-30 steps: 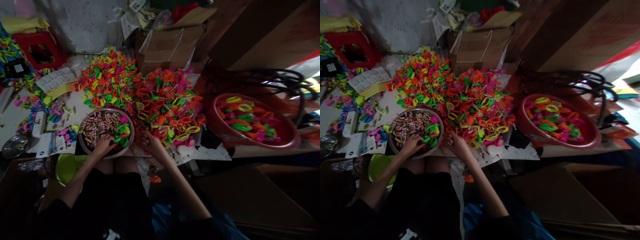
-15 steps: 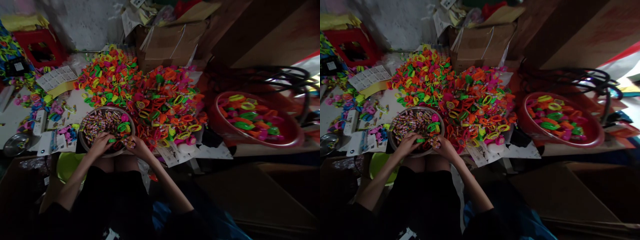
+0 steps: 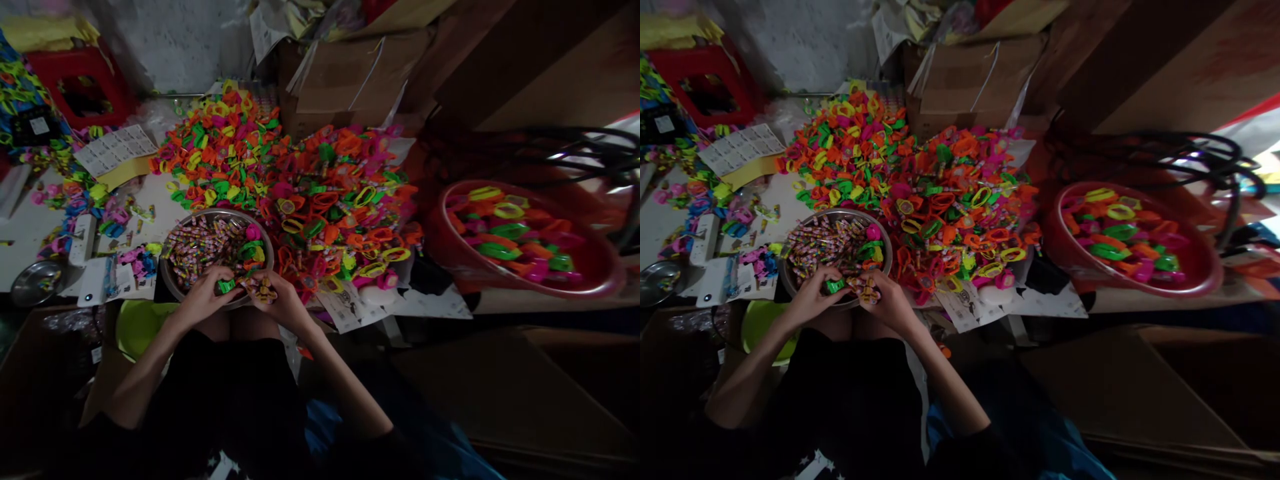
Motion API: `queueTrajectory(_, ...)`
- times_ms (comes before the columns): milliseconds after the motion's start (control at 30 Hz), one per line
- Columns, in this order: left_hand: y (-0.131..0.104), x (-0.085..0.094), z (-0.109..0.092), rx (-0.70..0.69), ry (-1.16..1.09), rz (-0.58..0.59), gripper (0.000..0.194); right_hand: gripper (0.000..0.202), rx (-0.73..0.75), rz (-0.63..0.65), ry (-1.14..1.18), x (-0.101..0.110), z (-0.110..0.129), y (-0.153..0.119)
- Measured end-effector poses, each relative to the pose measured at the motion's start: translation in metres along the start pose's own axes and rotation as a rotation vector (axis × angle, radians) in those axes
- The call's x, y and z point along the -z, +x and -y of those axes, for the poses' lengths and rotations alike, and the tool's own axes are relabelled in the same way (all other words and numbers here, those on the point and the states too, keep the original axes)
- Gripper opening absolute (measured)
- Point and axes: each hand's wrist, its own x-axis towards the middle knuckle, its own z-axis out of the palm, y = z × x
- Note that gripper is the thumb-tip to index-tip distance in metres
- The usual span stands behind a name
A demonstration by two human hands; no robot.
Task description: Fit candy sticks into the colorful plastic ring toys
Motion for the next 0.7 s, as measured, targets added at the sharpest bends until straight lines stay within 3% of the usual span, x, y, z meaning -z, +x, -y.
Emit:
queueTrajectory(267, 0.000, 0.006, -0.005, -0.034, 0.024, -0.012, 0.020, 0.024, 0.040, 0.193, -0.270, 0.015, 0.021, -0.004)
queueTrajectory(467, -0.002, 0.006, -0.007, 0.029, -0.041, 0.080, 0.024, 0.013, 0.110, 0.284, -0.378, 0.027, 0.032, 0.000)
queueTrajectory(700, 0.000, 0.006, -0.015, 0.047, -0.081, 0.159, 0.022, 0.008, 0.057, 0.394, -0.412, 0.036, 0.036, 0.003)
